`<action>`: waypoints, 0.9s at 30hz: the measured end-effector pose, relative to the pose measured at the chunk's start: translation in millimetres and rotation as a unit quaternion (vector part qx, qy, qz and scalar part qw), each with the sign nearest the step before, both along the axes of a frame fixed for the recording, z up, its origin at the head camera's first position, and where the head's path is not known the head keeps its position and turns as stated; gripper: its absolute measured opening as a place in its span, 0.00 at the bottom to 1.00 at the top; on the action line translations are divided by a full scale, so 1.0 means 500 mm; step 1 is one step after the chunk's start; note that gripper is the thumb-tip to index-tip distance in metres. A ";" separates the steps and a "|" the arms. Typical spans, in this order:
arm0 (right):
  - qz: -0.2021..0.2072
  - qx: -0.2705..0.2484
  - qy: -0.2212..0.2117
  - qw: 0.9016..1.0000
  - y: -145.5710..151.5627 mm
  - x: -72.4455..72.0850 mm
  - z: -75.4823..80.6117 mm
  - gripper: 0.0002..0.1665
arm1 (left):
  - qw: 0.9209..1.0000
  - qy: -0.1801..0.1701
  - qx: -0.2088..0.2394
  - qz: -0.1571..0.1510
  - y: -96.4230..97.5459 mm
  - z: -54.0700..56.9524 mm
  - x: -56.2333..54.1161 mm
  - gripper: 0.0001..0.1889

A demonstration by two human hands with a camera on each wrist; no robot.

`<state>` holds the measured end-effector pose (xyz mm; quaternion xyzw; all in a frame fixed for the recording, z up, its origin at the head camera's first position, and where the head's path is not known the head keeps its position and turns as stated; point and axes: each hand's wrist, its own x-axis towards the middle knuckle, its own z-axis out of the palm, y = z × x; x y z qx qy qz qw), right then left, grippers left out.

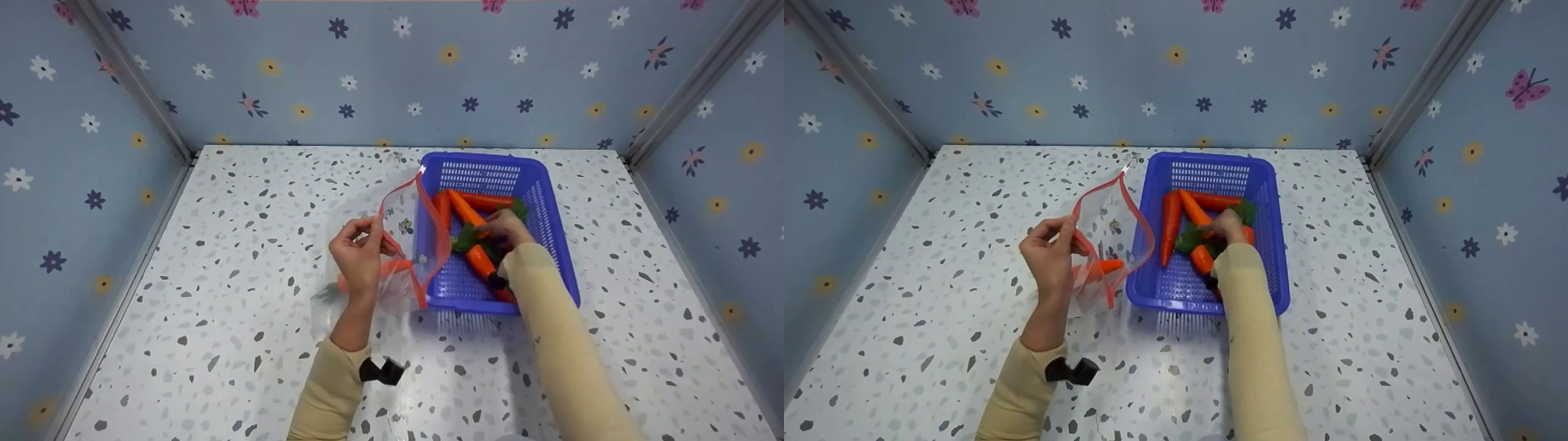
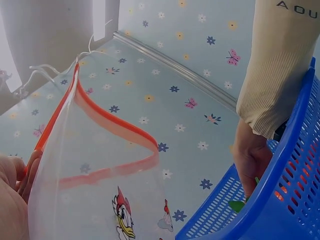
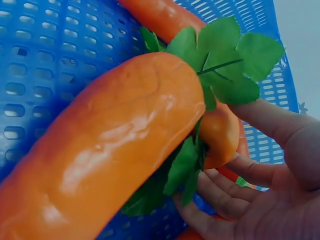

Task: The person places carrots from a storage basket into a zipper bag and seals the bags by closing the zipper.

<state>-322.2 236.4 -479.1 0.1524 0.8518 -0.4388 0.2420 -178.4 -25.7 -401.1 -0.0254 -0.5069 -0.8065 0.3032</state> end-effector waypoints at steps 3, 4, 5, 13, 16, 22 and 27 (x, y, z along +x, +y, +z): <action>0.004 0.001 0.002 1.000 0.000 0.000 -0.001 0.12 | 1.000 -0.020 -0.006 -0.002 -0.001 0.009 0.005 0.07; 0.006 0.000 0.002 1.000 0.000 0.000 0.000 0.11 | 1.000 -0.023 -0.005 -0.001 -0.001 0.008 0.005 0.07; 0.008 0.000 0.002 1.000 0.000 0.000 0.001 0.10 | 1.000 -0.028 -0.005 0.001 -0.001 0.005 0.003 0.07; 0.011 0.000 0.001 1.000 0.005 0.001 0.017 0.18 | 1.000 0.016 0.013 -0.014 -0.014 -0.184 -0.108 0.04; -0.002 0.011 -0.002 1.000 0.009 0.003 0.029 0.25 | 1.000 0.010 0.012 -0.013 -0.012 -0.152 -0.088 0.06; 0.004 0.020 0.030 0.999 0.021 0.006 0.051 0.32 | 1.000 0.015 0.005 -0.011 -0.003 -0.068 -0.037 0.07; 0.017 0.026 0.059 0.998 0.030 0.012 0.070 0.34 | 1.000 0.018 0.012 -0.018 -0.004 -0.122 -0.068 0.06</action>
